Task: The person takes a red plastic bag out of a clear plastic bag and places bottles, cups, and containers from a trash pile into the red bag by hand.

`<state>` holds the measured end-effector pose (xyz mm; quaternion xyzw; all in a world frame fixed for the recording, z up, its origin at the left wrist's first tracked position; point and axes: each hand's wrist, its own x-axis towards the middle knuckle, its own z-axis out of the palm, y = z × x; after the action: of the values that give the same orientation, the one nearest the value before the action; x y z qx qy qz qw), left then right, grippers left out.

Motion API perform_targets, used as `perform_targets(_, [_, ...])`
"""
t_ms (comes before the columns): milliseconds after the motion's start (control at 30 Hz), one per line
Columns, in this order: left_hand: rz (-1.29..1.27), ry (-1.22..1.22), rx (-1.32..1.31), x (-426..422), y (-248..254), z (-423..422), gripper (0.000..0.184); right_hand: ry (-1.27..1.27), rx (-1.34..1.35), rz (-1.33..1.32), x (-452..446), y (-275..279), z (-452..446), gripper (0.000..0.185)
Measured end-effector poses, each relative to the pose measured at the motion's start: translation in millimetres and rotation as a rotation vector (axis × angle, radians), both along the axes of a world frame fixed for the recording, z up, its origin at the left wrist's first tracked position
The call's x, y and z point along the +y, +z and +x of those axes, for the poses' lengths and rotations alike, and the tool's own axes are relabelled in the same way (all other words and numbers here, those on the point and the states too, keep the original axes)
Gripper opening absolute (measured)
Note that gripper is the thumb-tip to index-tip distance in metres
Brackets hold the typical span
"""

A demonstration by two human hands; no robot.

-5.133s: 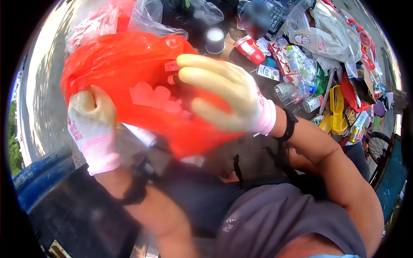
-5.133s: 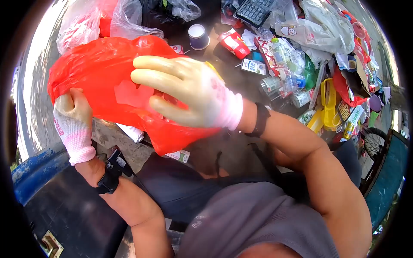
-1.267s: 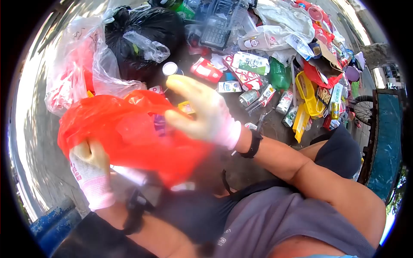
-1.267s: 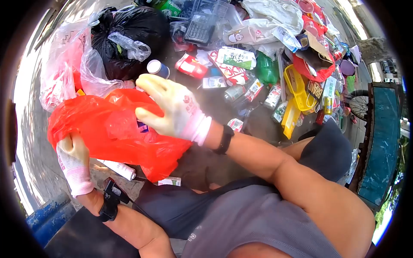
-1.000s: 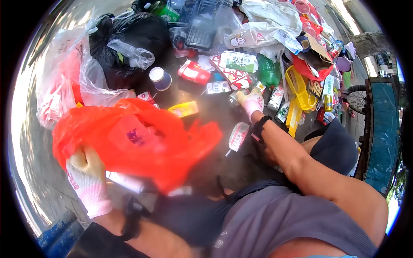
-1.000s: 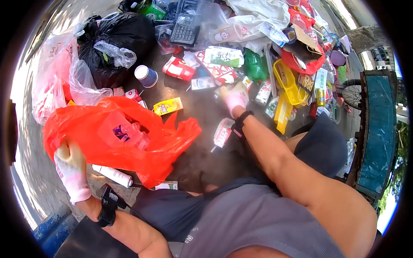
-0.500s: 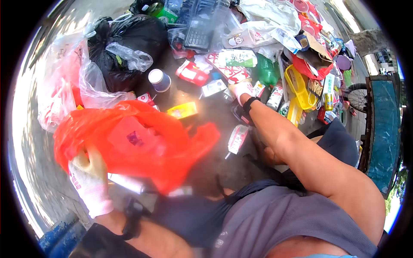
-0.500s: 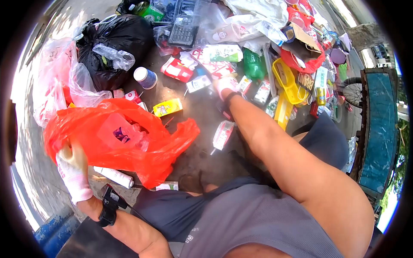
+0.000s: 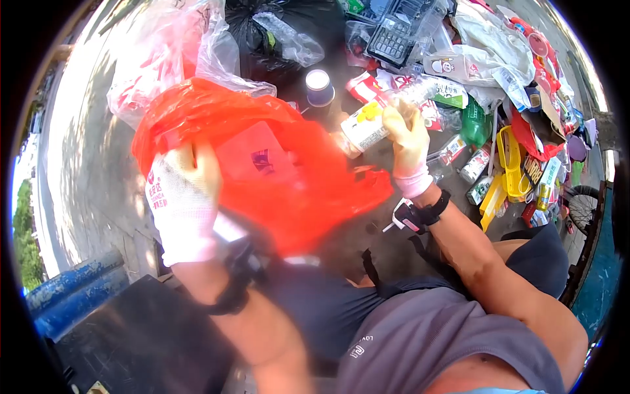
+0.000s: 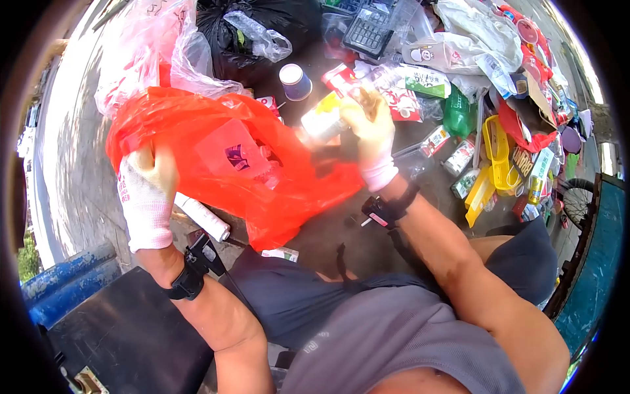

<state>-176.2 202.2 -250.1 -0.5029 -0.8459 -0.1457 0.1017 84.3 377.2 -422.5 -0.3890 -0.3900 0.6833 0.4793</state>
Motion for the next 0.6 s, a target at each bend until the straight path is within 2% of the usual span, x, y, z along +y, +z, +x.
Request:
perform_targets(33, [-0.003, 0.000, -0.003, -0.9, 0.9, -0.9, 0.014, 0.028, -0.075, 0.204, -12.0, 50.1, -11.2, 0.065])
perform_targets(67, [-0.006, -0.003, -0.009, -1.5, 1.3, -1.6, 0.014, 0.079, -0.126, 0.437, -15.5, 68.6, -15.4, 0.075])
perform_targets(100, [-0.009, -0.009, -0.017, -1.8, 1.6, -2.1, 0.014, 0.137, -0.061, 0.725, -20.3, 81.9, -19.2, 0.084])
perform_targets(167, [0.035, -0.022, -0.016, -2.5, 0.9, -2.0, 0.008, 0.263, -0.085, 0.951, -35.2, 103.9, -28.5, 0.084])
perform_targets(233, [0.033, -0.018, -0.013, -6.2, -1.2, -6.1, 0.007, 0.424, -0.228, 1.054, -47.9, 107.7, -52.1, 0.086])
perform_targets(267, [0.007, -0.010, -0.016, -11.6, -2.9, -13.4, 0.008, 0.462, -0.381, 1.152, -48.7, 100.4, -67.0, 0.083])
perform_targets(333, [-0.157, 0.046, -0.025, -13.9, 9.9, -12.1, 0.015, 0.620, -0.580, 1.226, -36.4, 78.7, -74.9, 0.075])
perform_targets(367, [-0.041, 0.072, -0.156, -9.8, 7.2, -10.8, 0.017, 0.641, -0.524, 1.309, -25.3, 75.3, -64.6, 0.070])
perform_targets(400, [0.060, 0.118, -0.291, -11.6, 1.5, -12.2, 0.020, 0.616, -0.362, 1.321, -11.7, 85.4, -55.8, 0.056])
perform_targets(467, [0.078, 0.114, -0.245, -18.1, -4.1, -20.8, 0.024, 0.584, -0.433, 1.283, 31.2, 107.7, -22.9, 0.043])
perform_targets(500, [0.026, 0.209, -0.288, -16.8, -4.2, -20.5, 0.023, 0.518, -0.519, 1.378, 60.0, 97.2, -5.5, 0.040])
perform_targets(533, [0.025, 0.159, -0.249, -18.1, -7.6, -22.5, 0.023, 0.449, -0.606, 1.469, 86.5, 81.2, 15.9, 0.036])
perform_targets(600, [0.044, 0.052, -0.156, -16.0, -14.4, -32.3, 0.023, 0.759, -0.904, 1.321, 119.8, 31.4, 71.1, 0.039])
